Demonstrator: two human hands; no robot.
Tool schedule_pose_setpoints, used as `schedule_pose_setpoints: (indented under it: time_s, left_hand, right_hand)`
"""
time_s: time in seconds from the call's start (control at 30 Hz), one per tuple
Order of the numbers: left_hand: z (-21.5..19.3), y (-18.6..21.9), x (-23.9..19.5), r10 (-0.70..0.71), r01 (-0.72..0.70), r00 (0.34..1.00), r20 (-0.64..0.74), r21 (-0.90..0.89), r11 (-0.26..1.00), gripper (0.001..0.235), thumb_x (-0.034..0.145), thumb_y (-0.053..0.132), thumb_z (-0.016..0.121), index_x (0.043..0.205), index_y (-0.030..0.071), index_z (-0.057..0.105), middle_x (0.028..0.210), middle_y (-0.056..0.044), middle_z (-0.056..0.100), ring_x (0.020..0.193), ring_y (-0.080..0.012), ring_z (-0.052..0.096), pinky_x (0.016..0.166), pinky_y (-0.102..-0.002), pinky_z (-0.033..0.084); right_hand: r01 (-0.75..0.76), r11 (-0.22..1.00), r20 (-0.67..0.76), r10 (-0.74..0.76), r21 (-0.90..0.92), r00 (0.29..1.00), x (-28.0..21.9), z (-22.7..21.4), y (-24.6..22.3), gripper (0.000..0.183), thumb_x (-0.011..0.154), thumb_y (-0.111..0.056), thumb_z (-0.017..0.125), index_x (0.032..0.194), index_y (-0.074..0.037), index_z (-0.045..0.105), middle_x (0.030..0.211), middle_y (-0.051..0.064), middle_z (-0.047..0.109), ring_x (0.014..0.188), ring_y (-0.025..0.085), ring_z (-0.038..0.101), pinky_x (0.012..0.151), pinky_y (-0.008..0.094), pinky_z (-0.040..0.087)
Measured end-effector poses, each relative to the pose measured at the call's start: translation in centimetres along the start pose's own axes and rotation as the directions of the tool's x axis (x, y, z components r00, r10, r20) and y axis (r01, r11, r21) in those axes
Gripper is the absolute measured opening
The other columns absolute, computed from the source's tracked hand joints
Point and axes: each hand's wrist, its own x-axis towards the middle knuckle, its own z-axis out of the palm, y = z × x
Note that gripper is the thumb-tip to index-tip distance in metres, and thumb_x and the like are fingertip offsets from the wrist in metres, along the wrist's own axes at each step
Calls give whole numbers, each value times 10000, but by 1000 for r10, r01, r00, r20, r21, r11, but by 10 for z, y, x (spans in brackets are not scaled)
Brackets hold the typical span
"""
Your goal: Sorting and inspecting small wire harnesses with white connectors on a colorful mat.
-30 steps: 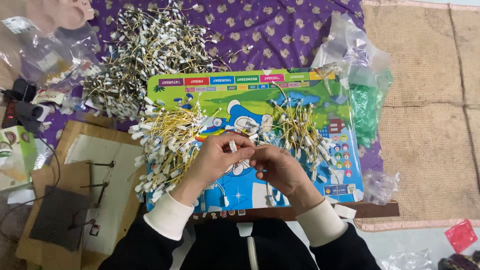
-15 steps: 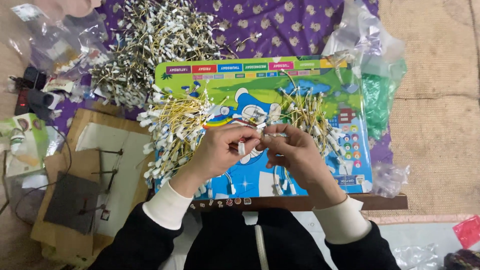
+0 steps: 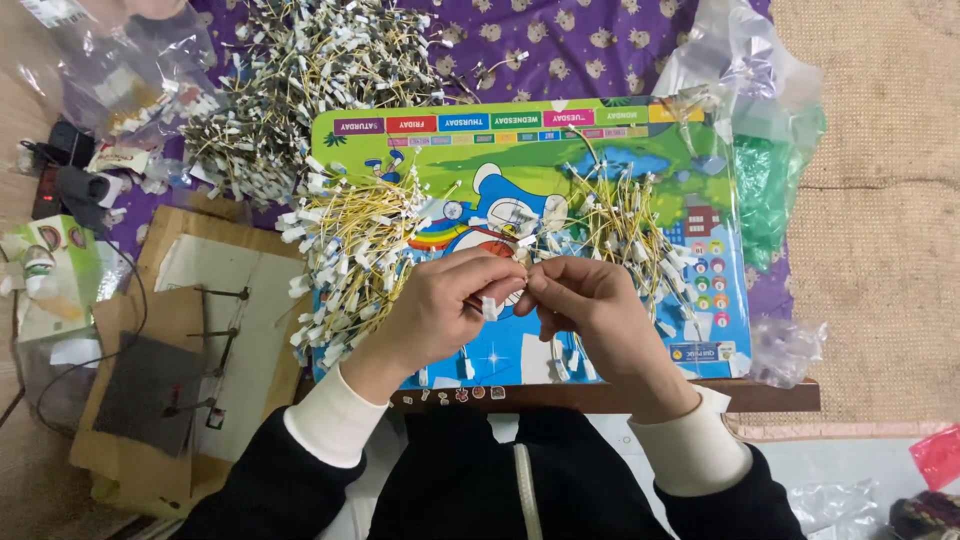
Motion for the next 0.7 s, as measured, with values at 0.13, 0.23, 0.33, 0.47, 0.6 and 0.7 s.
schedule_pose_setpoints:
  time_s: [0.13,0.23,0.33,0.47,0.6,0.7]
  left_hand:
    - [-2,2,-1,-87,83,995,-39,-95,992,100,926,60,649,994,97,713,778,-92,701,688,-202,689,559,-272,538]
    - [0,-10,-10,-116,117,993,16,-153,981,70,914,69,670,975,50,697,771,-141,706,656,-261,700,558,-305,557]
    - [-6,-32,-25,-266,269,962,58,-68,961,149,869,-8,643,992,47,708,824,-178,716,783,-348,703,686,-414,585]
    - [-40,-90,-41,-486,479,868,-103,437,762,287,780,-45,659,1013,119,699,866,-139,707,863,-389,683,773,-493,546]
    - [-59,-131,-43,-545,538,809,-221,653,533,181,856,102,642,998,199,697,886,-93,709,870,-348,690,787,-463,521]
    - [-61,-143,-47,-370,465,883,-288,642,609,190,808,65,656,959,179,670,913,-76,690,853,-356,680,763,-467,533]
  right_hand:
    - [-29,999,33,29,18,999,4,-6,7,155,876,-72,649,868,80,680,657,202,651,505,183,550,476,333,564]
    - [-66,997,31,67,-30,997,8,-12,19,165,874,-93,659,854,70,680,657,189,653,523,182,552,499,331,562]
    - [-118,987,42,123,-109,991,9,-23,22,198,895,-126,657,870,68,687,672,182,672,555,167,558,520,304,558]
    - [-116,849,-223,-3,-515,975,39,-81,36,207,911,-131,628,1000,33,716,793,212,693,630,254,617,599,382,524]
    - [-225,555,-421,-254,-801,871,122,-195,93,231,914,-397,648,1068,-251,739,967,27,718,948,351,666,779,470,509]
    - [-271,490,-462,-326,-828,825,182,-238,130,203,865,-392,628,999,-289,740,923,7,716,933,353,662,833,489,516]
